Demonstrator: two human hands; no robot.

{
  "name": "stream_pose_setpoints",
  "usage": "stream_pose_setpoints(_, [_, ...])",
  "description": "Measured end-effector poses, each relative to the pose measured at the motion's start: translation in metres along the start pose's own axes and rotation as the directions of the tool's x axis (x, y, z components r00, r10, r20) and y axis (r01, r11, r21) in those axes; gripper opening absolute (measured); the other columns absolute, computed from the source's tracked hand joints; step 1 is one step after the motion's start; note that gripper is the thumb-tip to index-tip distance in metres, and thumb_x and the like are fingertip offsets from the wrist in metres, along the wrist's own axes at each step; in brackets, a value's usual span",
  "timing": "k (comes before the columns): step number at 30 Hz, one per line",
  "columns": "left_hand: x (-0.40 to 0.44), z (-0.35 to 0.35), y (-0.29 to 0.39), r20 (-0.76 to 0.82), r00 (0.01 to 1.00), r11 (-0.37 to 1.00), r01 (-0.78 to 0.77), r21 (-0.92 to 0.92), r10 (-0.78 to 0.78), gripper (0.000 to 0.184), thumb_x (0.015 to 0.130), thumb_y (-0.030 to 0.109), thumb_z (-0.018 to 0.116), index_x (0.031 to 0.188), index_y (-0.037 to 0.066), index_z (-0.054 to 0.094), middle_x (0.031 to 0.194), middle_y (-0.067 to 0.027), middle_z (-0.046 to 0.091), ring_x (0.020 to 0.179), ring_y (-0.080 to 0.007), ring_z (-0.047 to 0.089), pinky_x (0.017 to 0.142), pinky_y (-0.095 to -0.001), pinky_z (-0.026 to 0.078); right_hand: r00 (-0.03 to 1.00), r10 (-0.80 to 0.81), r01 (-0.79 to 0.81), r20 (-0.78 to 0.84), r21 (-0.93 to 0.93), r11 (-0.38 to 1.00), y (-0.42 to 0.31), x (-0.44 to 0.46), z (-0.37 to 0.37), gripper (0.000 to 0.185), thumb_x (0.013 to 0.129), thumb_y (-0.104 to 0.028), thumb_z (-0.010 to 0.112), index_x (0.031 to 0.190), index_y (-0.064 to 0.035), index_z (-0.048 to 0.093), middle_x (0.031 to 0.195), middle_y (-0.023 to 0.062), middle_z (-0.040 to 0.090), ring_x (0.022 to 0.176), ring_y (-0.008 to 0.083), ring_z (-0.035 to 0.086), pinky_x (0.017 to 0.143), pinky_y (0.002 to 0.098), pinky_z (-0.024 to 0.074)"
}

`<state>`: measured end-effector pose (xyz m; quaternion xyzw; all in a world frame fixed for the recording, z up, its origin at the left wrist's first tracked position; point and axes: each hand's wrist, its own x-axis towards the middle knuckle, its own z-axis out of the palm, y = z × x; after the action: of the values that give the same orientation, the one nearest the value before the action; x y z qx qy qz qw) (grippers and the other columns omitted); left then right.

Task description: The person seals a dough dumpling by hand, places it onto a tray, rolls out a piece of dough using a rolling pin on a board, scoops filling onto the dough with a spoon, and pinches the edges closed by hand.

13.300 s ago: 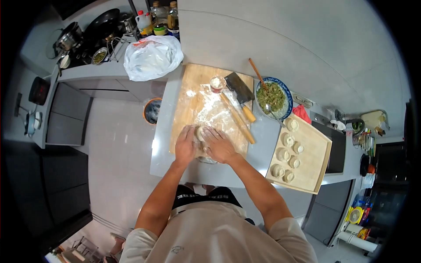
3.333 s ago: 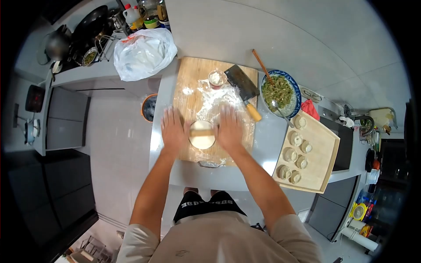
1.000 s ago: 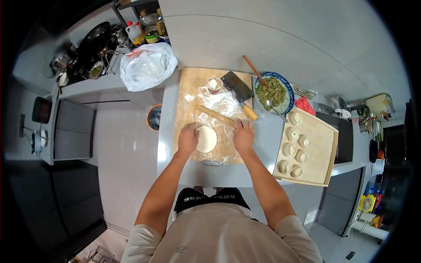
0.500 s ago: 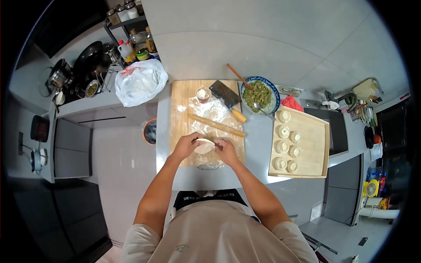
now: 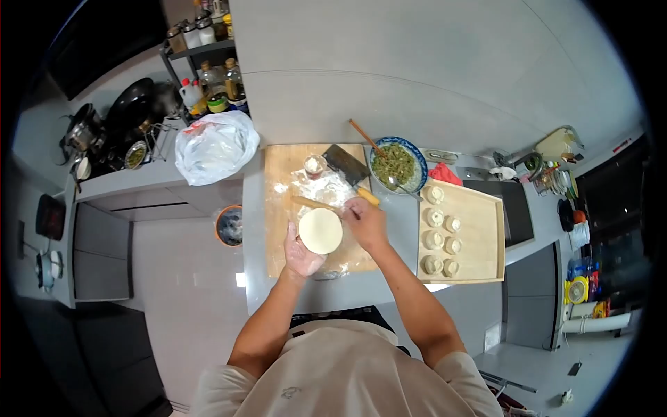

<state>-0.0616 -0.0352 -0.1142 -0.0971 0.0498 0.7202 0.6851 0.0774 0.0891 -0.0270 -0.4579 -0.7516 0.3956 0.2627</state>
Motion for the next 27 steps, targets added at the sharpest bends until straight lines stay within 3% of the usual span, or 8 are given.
stream_pose_setpoints(2, [0.012, 0.003, -0.009, 0.010, 1.000, 1.000, -0.013, -0.017, 0.013, 0.068, 0.110, 0.060, 0.035, 0.152, 0.011, 0.055, 0.152, -0.0093, 0.061, 0.140, -0.0309, 0.056, 0.122, -0.0514, 0.039, 0.983, 0.005, 0.001, -0.183, 0.028, 1.000, 0.021, -0.004, -0.015, 0.020, 0.093, -0.019, 0.078, 0.101, -0.0012, 0.074, 0.081, 0.0124, 0.075, 0.070, 0.0180, 0.070, 0.068, 0.0326, 0.0556])
stream_pose_setpoints(9, [0.084, 0.020, -0.030, 0.001, 0.999, 0.999, 0.039, 0.036, -0.039, 0.040, 0.111, 0.032, 0.041, 0.141, 0.016, 0.062, 0.132, -0.0073, 0.071, 0.123, -0.0322, 0.067, 0.111, -0.0619, 0.049, 0.982, 0.045, -0.054, -0.183, -0.047, 0.997, 0.084, -0.001, -0.049, 0.016, 0.094, -0.016, 0.075, 0.101, -0.0016, 0.075, 0.084, 0.0125, 0.076, 0.069, 0.0211, 0.070, 0.068, 0.0338, 0.0556])
stream_pose_setpoints(12, [0.123, 0.023, -0.046, -0.088, 0.991, 0.990, 0.107, 0.089, -0.100, 0.038, 0.111, 0.034, 0.041, 0.136, 0.018, 0.064, 0.129, -0.0066, 0.072, 0.121, -0.0322, 0.068, 0.108, -0.0650, 0.050, 0.974, 0.069, -0.099, -0.214, -0.137, 0.986, 0.119, 0.011, -0.065, 0.027, 0.092, -0.018, 0.076, 0.114, -0.0040, 0.074, 0.088, 0.0151, 0.075, 0.079, 0.0286, 0.073, 0.075, 0.0398, 0.0572])
stream_pose_setpoints(17, [0.169, 0.037, -0.076, -0.226, 0.968, 0.984, 0.138, 0.109, -0.111, 0.041, 0.111, 0.043, 0.040, 0.136, 0.022, 0.064, 0.130, -0.0067, 0.070, 0.121, -0.0339, 0.066, 0.108, -0.0678, 0.049, 0.768, 0.061, -0.379, -0.638, -0.374, 0.847, 0.161, 0.042, -0.104, 0.047, 0.089, -0.026, 0.079, 0.132, -0.0110, 0.065, 0.101, 0.0142, 0.065, 0.105, 0.0361, 0.066, 0.094, 0.0495, 0.0517])
stream_pose_setpoints(19, [0.185, 0.034, -0.085, -0.284, 0.954, 0.984, 0.135, 0.118, -0.097, 0.043, 0.110, 0.047, 0.040, 0.136, 0.023, 0.064, 0.131, -0.0066, 0.070, 0.122, -0.0341, 0.065, 0.109, -0.0678, 0.048, 0.740, -0.017, -0.396, -0.672, -0.456, 0.797, 0.191, 0.059, -0.112, 0.041, 0.090, -0.026, 0.080, 0.123, -0.0066, 0.069, 0.096, 0.0149, 0.069, 0.095, 0.0334, 0.069, 0.088, 0.0463, 0.0548])
stream_pose_setpoints(21, [0.195, 0.033, -0.091, -0.294, 0.952, 0.987, 0.122, 0.108, -0.086, 0.046, 0.110, 0.051, 0.039, 0.137, 0.023, 0.063, 0.133, -0.0066, 0.068, 0.125, -0.0342, 0.063, 0.110, -0.0689, 0.046, 0.914, 0.274, -0.318, -0.298, -0.111, 0.941, 0.216, 0.073, -0.124, 0.037, 0.093, -0.027, 0.079, 0.119, -0.0014, 0.072, 0.085, 0.0114, 0.071, 0.075, 0.0243, 0.067, 0.076, 0.0397, 0.0552])
stream_pose_setpoints(22, [0.199, 0.033, -0.094, -0.301, 0.950, 0.987, 0.121, 0.110, -0.083, 0.046, 0.110, 0.051, 0.039, 0.137, 0.023, 0.063, 0.133, -0.0066, 0.068, 0.125, -0.0342, 0.063, 0.110, -0.0689, 0.046, 0.898, 0.191, -0.230, -0.397, -0.052, 0.972, 0.223, 0.079, -0.115, 0.031, 0.097, -0.027, 0.076, 0.114, -0.0006, 0.073, 0.080, 0.0090, 0.072, 0.069, 0.0187, 0.065, 0.070, 0.0346, 0.0536])
stream_pose_setpoints(27, [0.215, 0.028, -0.106, -0.359, 0.931, 0.980, 0.130, 0.153, -0.067, 0.048, 0.109, 0.056, 0.039, 0.137, 0.025, 0.061, 0.134, -0.0055, 0.068, 0.126, -0.0322, 0.062, 0.110, -0.0669, 0.046, 0.906, 0.211, -0.178, -0.368, 0.122, 0.977, 0.223, 0.110, -0.110, 0.027, 0.103, -0.022, 0.069, 0.118, -0.0004, 0.073, 0.087, 0.0111, 0.075, 0.072, 0.0173, 0.067, 0.070, 0.0308, 0.0537])
